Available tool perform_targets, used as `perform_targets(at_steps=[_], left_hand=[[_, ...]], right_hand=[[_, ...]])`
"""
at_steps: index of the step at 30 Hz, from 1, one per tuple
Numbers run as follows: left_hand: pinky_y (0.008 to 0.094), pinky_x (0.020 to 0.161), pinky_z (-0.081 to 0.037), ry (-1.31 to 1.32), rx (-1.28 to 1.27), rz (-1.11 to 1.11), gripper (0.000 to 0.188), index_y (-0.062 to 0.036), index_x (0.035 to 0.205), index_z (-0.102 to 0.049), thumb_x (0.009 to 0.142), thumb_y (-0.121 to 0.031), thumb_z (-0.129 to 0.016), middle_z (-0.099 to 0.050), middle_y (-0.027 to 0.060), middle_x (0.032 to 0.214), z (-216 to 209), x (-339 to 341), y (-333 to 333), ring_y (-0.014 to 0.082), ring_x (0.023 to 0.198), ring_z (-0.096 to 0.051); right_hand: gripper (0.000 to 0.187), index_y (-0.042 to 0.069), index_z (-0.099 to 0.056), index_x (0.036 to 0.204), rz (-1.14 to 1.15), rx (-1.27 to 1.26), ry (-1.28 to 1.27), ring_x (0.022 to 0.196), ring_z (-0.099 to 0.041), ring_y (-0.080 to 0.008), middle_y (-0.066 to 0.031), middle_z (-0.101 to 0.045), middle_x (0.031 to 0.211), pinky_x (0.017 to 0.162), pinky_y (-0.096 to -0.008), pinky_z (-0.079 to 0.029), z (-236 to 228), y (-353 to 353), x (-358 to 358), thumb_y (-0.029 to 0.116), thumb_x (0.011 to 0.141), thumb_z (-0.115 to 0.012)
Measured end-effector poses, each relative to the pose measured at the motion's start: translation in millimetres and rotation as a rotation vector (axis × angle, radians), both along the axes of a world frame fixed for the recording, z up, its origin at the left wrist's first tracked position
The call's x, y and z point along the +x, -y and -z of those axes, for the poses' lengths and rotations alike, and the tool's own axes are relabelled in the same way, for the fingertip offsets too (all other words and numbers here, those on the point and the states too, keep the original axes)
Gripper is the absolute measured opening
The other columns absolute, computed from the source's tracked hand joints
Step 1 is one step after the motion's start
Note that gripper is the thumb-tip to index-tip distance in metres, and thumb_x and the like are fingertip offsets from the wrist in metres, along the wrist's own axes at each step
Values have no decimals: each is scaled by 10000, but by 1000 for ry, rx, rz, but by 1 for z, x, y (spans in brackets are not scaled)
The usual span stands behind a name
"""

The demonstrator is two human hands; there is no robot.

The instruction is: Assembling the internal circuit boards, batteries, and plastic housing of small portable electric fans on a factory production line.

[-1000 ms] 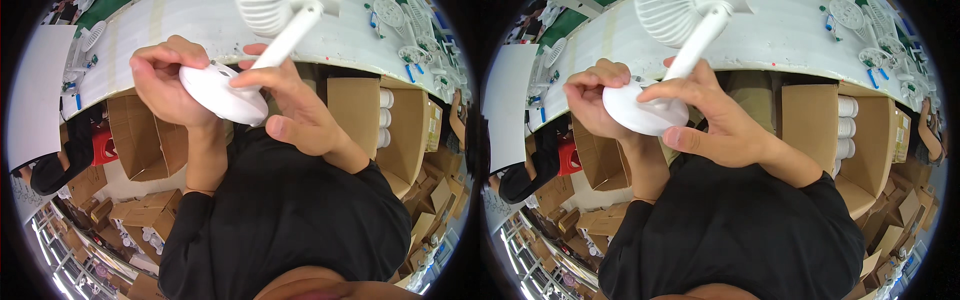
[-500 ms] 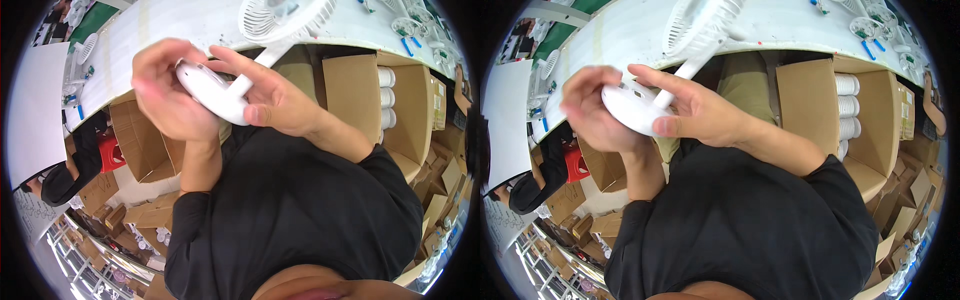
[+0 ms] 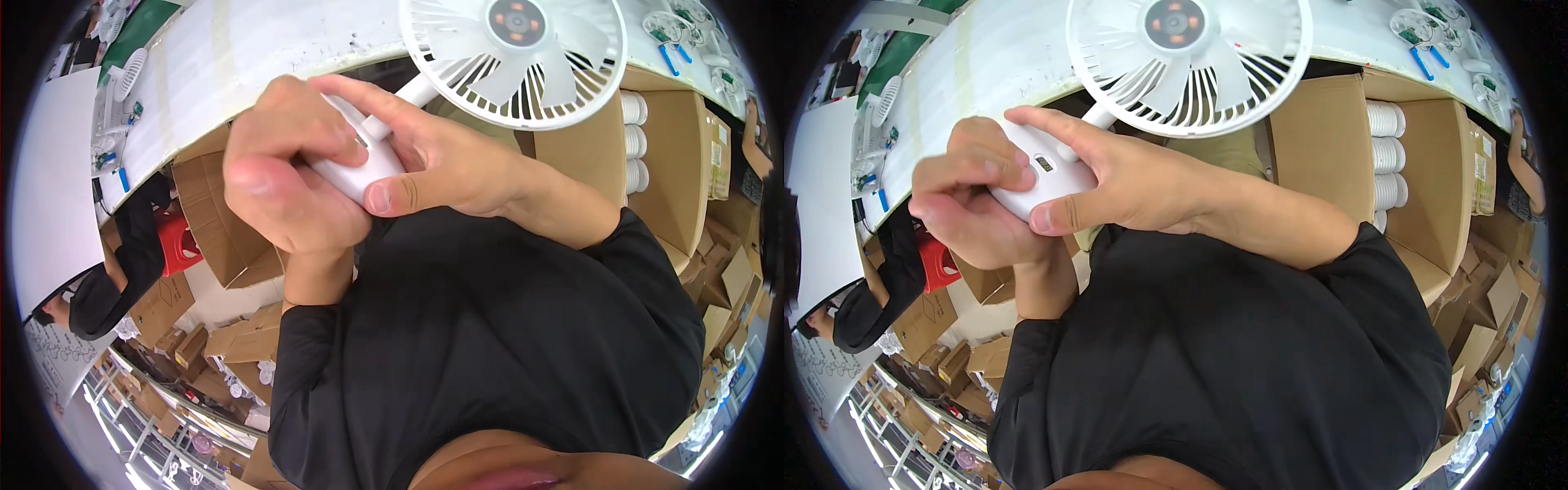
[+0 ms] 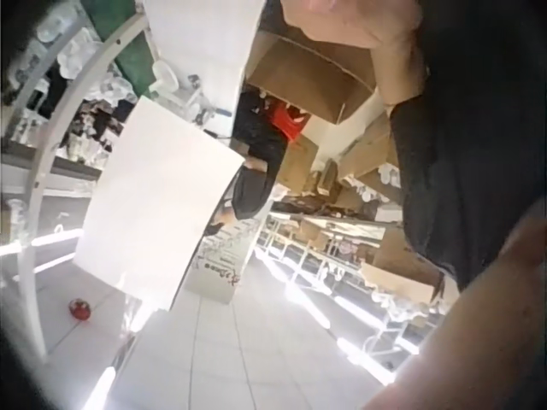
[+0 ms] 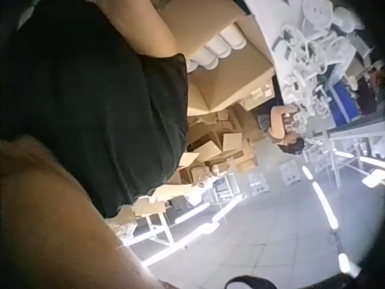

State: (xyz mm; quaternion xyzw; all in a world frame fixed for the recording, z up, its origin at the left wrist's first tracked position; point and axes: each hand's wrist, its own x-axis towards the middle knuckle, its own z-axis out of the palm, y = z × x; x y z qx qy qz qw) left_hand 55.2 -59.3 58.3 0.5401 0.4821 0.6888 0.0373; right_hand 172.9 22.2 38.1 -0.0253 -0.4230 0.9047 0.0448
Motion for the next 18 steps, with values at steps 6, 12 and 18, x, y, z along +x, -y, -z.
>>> perform_targets(at_steps=[6, 12, 18], left_hand=[[256, 569, -357, 378, 51, -90, 557, -73, 781, -572, 1068, -420, -243, -524, 29, 590, 3, -3, -9, 116, 564, -406], [286, 617, -351, 206, 12, 118, 542, -89, 754, -540, 1059, -410, -227, -501, 34, 613, 4, 1, 2, 132, 591, -392], [283, 636, -353, 395, 5, 200, 547, -83, 769, -558, 1051, -413, -226, -524, 44, 650, 8, -4, -2, 142, 611, -412]], right_hand=[[1044, 25, -157, 1555, 110, 58, -115, 1339, -384, -280, -177, -356, 1478, 1106, -325, -307, 17, 10, -5, 239, 771, -813], [1040, 4, -164, 1551, 79, 139, -116, 1305, -415, -320, -257, -351, 1466, 1083, -352, -344, 16, 5, -2, 319, 791, -800], [1137, 41, -82, 1571, 78, 253, -144, 1359, -362, -296, -203, -284, 1537, 1117, -358, -293, 17, 1, 0, 250, 738, -828]])
